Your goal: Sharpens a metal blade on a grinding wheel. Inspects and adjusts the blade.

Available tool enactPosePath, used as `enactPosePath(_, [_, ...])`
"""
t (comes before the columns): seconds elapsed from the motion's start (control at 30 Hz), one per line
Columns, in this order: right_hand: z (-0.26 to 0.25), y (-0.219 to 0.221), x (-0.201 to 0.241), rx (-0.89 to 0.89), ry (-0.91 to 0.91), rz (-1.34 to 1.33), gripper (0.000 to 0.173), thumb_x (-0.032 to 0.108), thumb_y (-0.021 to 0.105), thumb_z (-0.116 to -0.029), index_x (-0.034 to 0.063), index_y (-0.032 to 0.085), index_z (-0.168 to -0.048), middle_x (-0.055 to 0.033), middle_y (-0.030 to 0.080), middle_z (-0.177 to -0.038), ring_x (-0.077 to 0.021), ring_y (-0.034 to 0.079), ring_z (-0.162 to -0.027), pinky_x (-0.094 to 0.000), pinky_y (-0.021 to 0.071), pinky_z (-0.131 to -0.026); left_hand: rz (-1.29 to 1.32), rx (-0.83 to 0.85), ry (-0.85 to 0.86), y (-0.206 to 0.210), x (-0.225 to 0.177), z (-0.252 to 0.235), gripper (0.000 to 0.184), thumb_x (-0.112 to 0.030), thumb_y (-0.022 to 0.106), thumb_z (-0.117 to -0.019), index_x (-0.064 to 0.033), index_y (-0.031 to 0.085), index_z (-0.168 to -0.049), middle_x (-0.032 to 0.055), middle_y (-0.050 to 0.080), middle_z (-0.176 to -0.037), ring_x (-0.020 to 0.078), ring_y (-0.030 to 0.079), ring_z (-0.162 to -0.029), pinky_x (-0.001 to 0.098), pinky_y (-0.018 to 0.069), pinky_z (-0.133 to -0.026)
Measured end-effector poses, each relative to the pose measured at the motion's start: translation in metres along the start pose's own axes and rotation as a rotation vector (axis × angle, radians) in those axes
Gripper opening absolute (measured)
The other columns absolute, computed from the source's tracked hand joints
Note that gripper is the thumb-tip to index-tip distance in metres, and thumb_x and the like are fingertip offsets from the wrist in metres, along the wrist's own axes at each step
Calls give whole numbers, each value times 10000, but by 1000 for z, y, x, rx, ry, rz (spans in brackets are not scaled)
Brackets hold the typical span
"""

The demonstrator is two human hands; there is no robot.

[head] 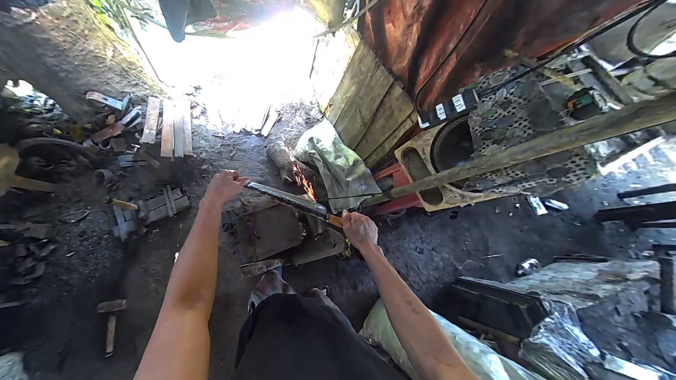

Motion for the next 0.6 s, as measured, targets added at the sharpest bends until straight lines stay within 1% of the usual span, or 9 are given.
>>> enactPosePath(0.1, [6, 5, -21, -19, 26, 2, 661, 495, 219, -1068, 90, 695, -854, -126, 744, -967, -310, 728, -986, -554, 553, -774, 43, 22, 3, 10, -17, 5, 507, -504, 612, -1009, -8, 710, -1039, 235, 696, -994, 419, 676, -974, 677, 507, -877])
enactPosePath(0.2, [25, 6, -59, -10, 98, -3, 670, 506, 218, -1070, 83, 693, -860, -136, 739, -961, -319, 723, -993, -567, 553, -791, 21, 68, 55, 37, -45, 4, 513, -527, 586, -1013, -34, 716, -1067, 211, 704, -1024, 398, 680, -999, 675, 511, -887])
enactPosePath(0.3, [53, 8, -98, 30, 176, -19, 676, 499, 233, -1088, 55, 714, -918, -177, 738, -1007, -359, 710, -1042, -600, 541, -854, -36, 106, 170, 67, -74, 7, 506, -558, 586, -998, -71, 722, -1017, 171, 714, -1007, 375, 689, -991, 665, 526, -865])
enactPosePath(0.33, [62, 9, -110, 35, 190, -25, 680, 494, 232, -1090, 44, 713, -921, -191, 734, -1005, -371, 707, -1042, -606, 539, -859, -57, 123, 206, 77, -82, 8, 504, -570, 584, -992, -86, 727, -1005, 155, 721, -1013, 367, 689, -1008, 661, 525, -879])
enactPosePath(0.4, [74, 12, -128, 19, 205, -31, 689, 492, 230, -1090, 35, 699, -876, -196, 728, -953, -378, 710, -1001, -605, 537, -829, -97, 156, 258, 91, -96, 10, 491, -578, 578, -990, -112, 735, -998, 131, 731, -1005, 350, 694, -1014, 648, 523, -891])
enactPosePath(0.43, [76, 13, -133, 17, 209, -29, 692, 497, 227, -1089, 38, 693, -862, -191, 727, -935, -376, 713, -986, -602, 538, -816, -111, 171, 268, 96, -98, 10, 489, -581, 569, -993, -122, 736, -1012, 123, 733, -1016, 338, 693, -1025, 637, 521, -902])
enactPosePath(0.5, [72, 11, -127, 30, 205, -21, 687, 491, 221, -1089, 38, 690, -872, -191, 726, -941, -374, 711, -996, -600, 534, -822, -118, 175, 262, 96, -93, 9, 496, -589, 556, -998, -128, 735, -1023, 115, 734, -1034, 328, 693, -1035, 627, 523, -906])
enactPosePath(0.6, [49, 2, -94, 58, 157, -20, 672, 477, 226, -1090, 39, 703, -911, -191, 732, -999, -368, 706, -1047, -596, 533, -860, -97, 116, 208, 75, -69, 5, 506, -575, 561, -1000, -99, 732, -1009, 146, 727, -1014, 356, 697, -1007, 653, 535, -879])
Point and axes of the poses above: each hand's wrist, its own z-axis away from the middle knuckle, its own y-axis out of the palm, x = y × z, the point moved 2 cm from there along -z, towards the middle knuckle
